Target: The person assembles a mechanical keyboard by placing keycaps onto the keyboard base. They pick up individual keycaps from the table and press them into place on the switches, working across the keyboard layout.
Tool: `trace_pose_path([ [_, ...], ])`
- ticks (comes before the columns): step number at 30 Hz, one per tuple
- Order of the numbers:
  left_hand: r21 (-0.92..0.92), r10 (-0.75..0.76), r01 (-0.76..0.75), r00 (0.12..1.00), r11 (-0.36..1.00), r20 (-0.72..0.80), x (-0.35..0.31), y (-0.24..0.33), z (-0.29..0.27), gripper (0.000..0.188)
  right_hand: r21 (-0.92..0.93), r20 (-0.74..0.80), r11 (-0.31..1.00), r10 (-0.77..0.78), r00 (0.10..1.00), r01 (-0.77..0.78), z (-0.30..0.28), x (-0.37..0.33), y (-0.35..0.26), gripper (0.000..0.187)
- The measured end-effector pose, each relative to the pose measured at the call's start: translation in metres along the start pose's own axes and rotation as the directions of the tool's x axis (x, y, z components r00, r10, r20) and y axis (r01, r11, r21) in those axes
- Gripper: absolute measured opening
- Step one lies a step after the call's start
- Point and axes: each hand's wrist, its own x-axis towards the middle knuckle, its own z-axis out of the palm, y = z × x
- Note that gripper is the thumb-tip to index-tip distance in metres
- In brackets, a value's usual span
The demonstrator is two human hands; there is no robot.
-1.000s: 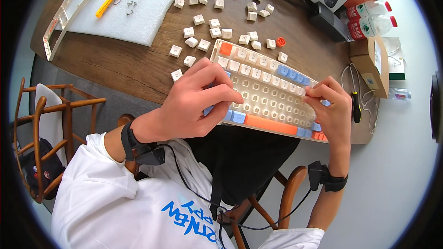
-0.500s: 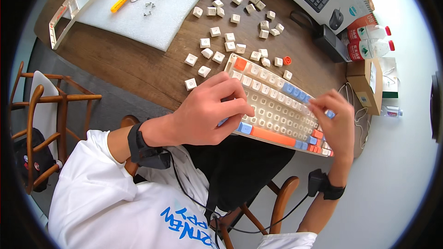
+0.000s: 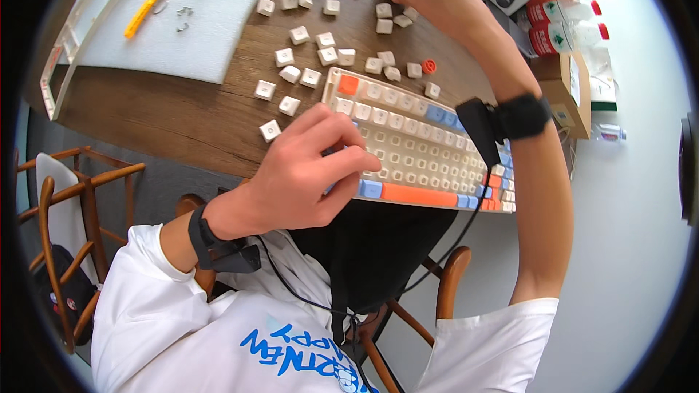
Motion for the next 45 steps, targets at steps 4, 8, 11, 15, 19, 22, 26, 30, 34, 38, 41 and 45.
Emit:
trace_pose_path([
  [4, -0.008, -0.021, 0.021, 1.000, 1.000, 0.013, 0.000, 0.000, -0.002, 0.032, 0.150, -0.056, 0.989, -0.012, 0.998, 0.021, 0.007, 0.006, -0.001, 0.017],
  [8, 0.024, -0.011, 0.010, 1.000, 1.000, 0.020, 0.002, 0.001, -0.002, 0.029, 0.106, -0.235, 0.988, -0.081, 0.969, 0.109, -0.007, -0.010, -0.005, 0.016],
  [11, 0.028, -0.014, 0.013, 1.000, 1.000, 0.021, 0.003, 0.002, -0.003, 0.029, 0.158, -0.301, 0.987, 0.074, 0.951, -0.027, -0.044, -0.050, -0.001, 0.015],
  [15, 0.026, -0.022, 0.022, 1.000, 0.999, 0.014, 0.003, 0.002, -0.002, 0.027, 0.131, -0.292, 0.991, 0.065, 0.954, -0.028, -0.069, -0.127, -0.007, 0.018],
  [19, 0.060, -0.027, 0.026, 1.000, 0.998, 0.011, 0.001, 0.001, 0.000, 0.026, 0.151, -0.295, 0.977, 0.191, 0.936, -0.152, -0.057, -0.220, -0.034, 0.016],
  [22, 0.070, -0.025, 0.025, 1.000, 0.997, -0.005, 0.000, 0.001, 0.002, 0.025, 0.205, -0.321, 0.954, 0.275, 0.906, -0.217, -0.028, -0.255, -0.044, 0.016],
  [26, 0.085, -0.032, 0.034, 0.999, 0.996, -0.027, 0.000, 0.003, 0.006, 0.025, 0.264, -0.372, 0.941, 0.304, 0.877, -0.214, -0.006, -0.269, -0.043, 0.017],
  [30, 0.130, -0.020, 0.020, 1.000, 0.991, -0.005, -0.002, 0.006, 0.005, 0.024, 0.227, -0.357, 0.955, 0.263, 0.896, -0.190, -0.002, -0.264, -0.041, 0.017],
  [34, 0.179, 0.006, -0.006, 1.000, 0.984, 0.000, 0.001, 0.007, 0.005, 0.020, 0.188, -0.377, 0.970, 0.218, 0.900, -0.156, -0.006, -0.260, -0.045, 0.018],
  [38, 0.244, 0.055, -0.054, 0.998, 0.968, 0.004, 0.003, 0.013, 0.006, 0.020, 0.220, -0.397, 0.965, 0.225, 0.890, -0.146, -0.007, -0.256, -0.049, 0.016],
  [41, 0.251, 0.049, -0.048, 0.999, 0.967, 0.002, 0.002, 0.015, 0.008, 0.020, 0.261, -0.401, 0.952, 0.256, 0.880, -0.158, -0.005, -0.257, -0.048, 0.016],
  [45, 0.262, 0.057, -0.054, 0.998, 0.964, -0.003, -0.001, 0.013, 0.010, 0.022, 0.312, -0.399, 0.934, 0.295, 0.868, -0.174, -0.001, -0.260, -0.046, 0.013],
])
